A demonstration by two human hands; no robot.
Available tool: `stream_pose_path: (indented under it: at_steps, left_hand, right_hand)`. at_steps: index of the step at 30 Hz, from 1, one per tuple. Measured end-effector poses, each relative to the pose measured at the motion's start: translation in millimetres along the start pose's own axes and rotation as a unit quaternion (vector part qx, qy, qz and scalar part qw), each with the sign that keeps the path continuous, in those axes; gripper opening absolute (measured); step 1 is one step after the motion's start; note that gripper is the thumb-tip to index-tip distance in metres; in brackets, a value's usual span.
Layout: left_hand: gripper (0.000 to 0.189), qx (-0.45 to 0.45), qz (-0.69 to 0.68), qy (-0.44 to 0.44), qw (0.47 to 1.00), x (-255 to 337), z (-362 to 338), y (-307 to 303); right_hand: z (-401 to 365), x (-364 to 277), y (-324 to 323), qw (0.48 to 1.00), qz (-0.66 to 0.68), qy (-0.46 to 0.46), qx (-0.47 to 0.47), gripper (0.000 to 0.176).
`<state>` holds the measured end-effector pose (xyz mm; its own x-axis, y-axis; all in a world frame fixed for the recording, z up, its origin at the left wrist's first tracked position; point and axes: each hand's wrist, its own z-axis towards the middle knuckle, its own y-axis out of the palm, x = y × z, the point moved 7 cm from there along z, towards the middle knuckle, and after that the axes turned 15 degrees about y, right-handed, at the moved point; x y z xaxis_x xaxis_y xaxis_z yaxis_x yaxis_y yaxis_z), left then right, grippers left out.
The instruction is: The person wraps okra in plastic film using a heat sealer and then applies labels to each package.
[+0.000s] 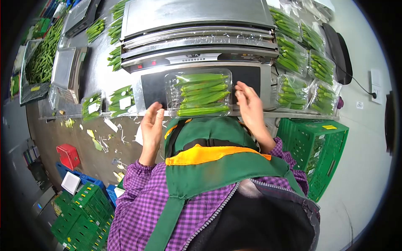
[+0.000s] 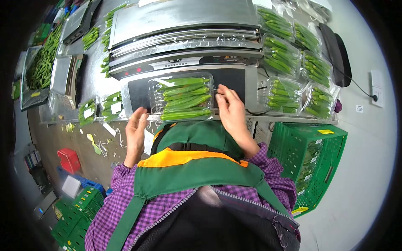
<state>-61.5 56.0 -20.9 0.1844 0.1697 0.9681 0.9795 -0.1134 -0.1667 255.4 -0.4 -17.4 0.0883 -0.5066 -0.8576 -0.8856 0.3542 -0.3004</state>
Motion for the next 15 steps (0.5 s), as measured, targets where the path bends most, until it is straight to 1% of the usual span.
stream_pose_path:
  at_steps: [1, 2, 3, 5, 6, 8, 9, 11, 12, 13, 15]
  left_hand:
    - [0.043, -0.017, -0.014, -0.03, 0.999, -5.9, -5.1, 4.6]
    - [0.044, -0.041, -0.031, -0.025, 0.998, -10.4, -8.0, 12.2]
    - [0.043, -0.069, -0.059, 0.005, 0.996, -10.2, -7.7, 23.3]
    - [0.042, -0.062, 0.018, 0.01, 0.998, -20.9, -5.1, 22.2]
    - [0.042, -0.06, 0.016, 0.011, 0.998, -21.5, -4.5, 20.1]
    - [0.038, -0.092, -0.087, -0.023, 0.992, -21.6, -6.4, 24.7]
    - [0.038, -0.09, -0.089, -0.022, 0.992, -19.5, -8.3, 25.3]
    - [0.032, -0.083, -0.173, -0.052, 0.98, -13.1, -14.6, 34.4]
    - [0.03, -0.063, -0.245, -0.078, 0.964, -2.5, -16.4, 38.9]
    - [0.03, -0.063, -0.246, -0.076, 0.964, 2.3, -16.0, 40.0]
    - [0.034, -0.065, -0.36, -0.038, 0.93, 22.6, -11.8, 44.8]
  right_hand:
    - [1.4, 2.2, 10.2, 1.0, -0.004, -0.028, -0.009, 0.029]
    - [2.2, 7.4, 22.2, 0.999, 0.024, -0.003, -0.029, 0.03]
    - [3.0, 7.4, 28.2, 1.0, 0.012, -0.007, -0.027, 0.03]
    - [7.7, 11.1, 33.7, 0.998, 0.02, 0.043, -0.051, 0.03]
    - [9.3, 8.9, 32.3, 0.998, 0.018, 0.041, -0.051, 0.03]
    - [10.7, 10.2, 37.2, 0.981, 0.081, 0.1, -0.147, 0.034]
    - [7.7, 7.6, 38.4, 0.981, 0.079, 0.099, -0.148, 0.034]
    - [-4.6, 10.8, 51.7, 0.937, 0.215, 0.18, -0.207, 0.042]
    - [-6.5, 10.4, 55.3, 0.941, 0.222, 0.145, -0.21, 0.049]
    - [-11.1, 10.5, 56.3, 0.942, 0.221, 0.143, -0.209, 0.049]
    - [-17.6, 9.8, 59.6, 0.92, 0.278, 0.16, -0.224, 0.049]
